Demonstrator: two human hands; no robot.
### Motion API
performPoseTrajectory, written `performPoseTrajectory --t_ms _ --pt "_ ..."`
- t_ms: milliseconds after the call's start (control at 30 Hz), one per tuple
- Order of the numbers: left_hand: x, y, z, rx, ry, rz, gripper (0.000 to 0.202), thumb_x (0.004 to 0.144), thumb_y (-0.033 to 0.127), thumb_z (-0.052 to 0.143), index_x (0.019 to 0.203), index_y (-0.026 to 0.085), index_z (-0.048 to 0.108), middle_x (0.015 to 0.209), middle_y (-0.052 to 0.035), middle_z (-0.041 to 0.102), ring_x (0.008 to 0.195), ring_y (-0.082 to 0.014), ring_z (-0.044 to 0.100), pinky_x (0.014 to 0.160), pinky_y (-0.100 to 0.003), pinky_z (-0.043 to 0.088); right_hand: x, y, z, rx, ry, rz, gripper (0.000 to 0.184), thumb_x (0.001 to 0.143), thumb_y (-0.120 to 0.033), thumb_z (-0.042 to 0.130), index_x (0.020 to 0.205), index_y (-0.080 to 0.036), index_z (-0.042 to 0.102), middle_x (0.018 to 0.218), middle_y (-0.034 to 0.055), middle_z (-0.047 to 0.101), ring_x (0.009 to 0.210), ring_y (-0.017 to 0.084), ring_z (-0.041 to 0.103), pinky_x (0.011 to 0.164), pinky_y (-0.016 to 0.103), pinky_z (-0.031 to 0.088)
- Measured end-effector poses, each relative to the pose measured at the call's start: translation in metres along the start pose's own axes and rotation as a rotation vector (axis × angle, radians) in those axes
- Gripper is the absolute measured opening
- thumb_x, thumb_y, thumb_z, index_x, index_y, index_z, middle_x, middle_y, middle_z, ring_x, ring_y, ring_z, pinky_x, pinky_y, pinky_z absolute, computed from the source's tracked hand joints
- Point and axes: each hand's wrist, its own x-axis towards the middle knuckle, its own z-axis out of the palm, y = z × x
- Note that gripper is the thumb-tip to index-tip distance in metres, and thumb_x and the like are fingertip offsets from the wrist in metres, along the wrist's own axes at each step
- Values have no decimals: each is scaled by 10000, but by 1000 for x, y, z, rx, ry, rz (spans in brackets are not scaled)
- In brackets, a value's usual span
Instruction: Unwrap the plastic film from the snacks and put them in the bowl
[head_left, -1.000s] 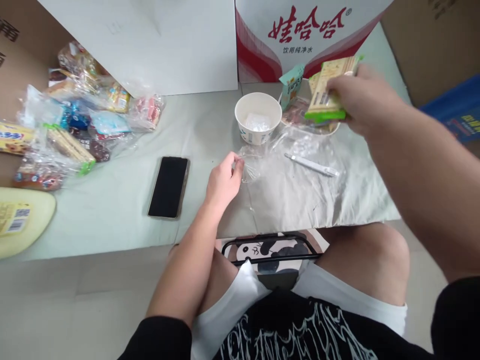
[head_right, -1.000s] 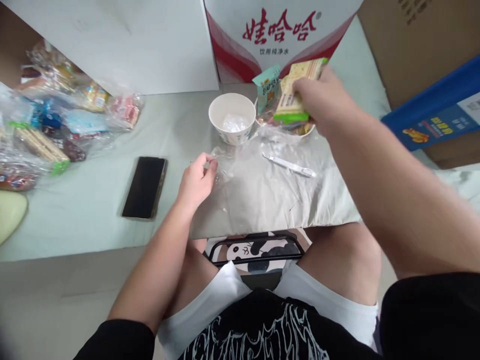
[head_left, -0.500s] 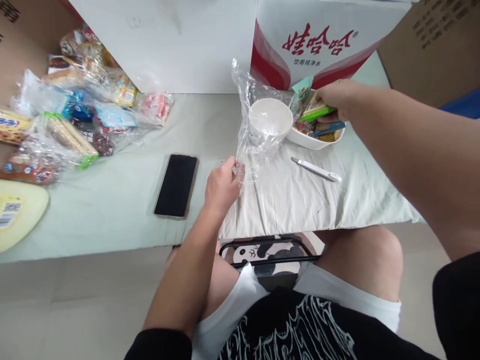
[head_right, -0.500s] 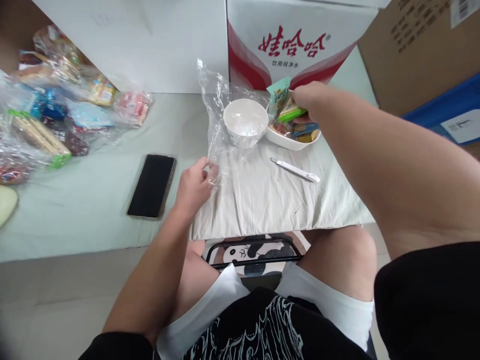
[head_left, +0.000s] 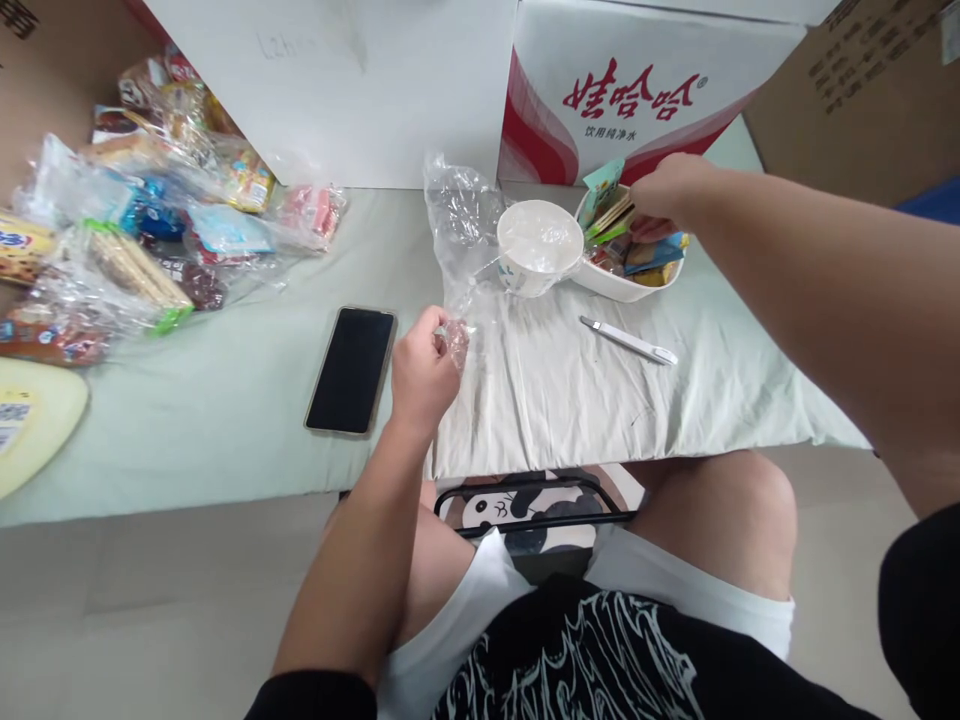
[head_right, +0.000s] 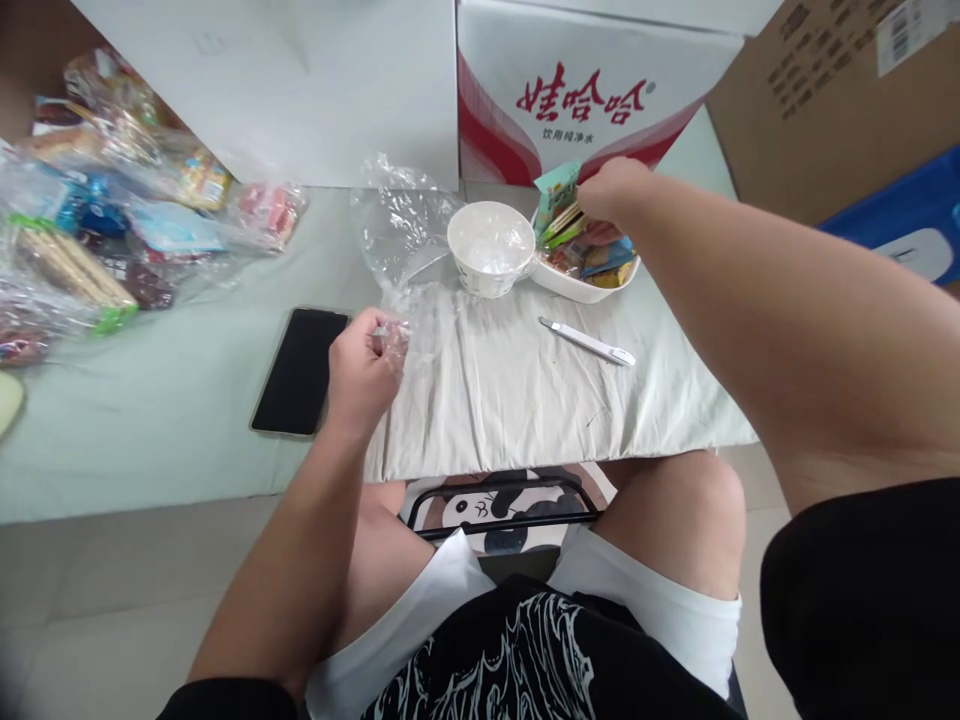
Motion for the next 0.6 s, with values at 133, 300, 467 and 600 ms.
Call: performPoseTrajectory --t_ms 133,300,467,600 --pt "0 2 0 12 -4 12 175 864 336 588 737 230 531 573 29 436 598 -146 426 552 -277 306 -25 -11 -8 -129 -86 157 333 768 -53 536 631 -199 270 1066 180 748 987 255 774 724 294 543" --pt "0 4 0 57 10 17 194 860 317 570 703 227 500 598 20 457 618 -147 436 563 -275 322 -28 0 -7 -293 24 -212 388 708 -74 603 529 -188 277 1322 240 670 1391 347 543 935 380 487" --pt "1 2 1 67 15 50 232 860 317 557 684 225 436 608 31 419 614 -130 377 573 -267 315 -13 26 1 -388 -107 -357 443 662 11 657 511 -182 288 1550 193 536 1523 276 408 1176 398 331" --pt "2 1 1 82 11 72 254 867 298 553 679 224 399 607 38 404 605 -122 360 571 -265 308 -3 35 9 -349 -107 -342 441 676 2 628 530 -181 254 1476 234 579 1502 234 432 1188 433 268"
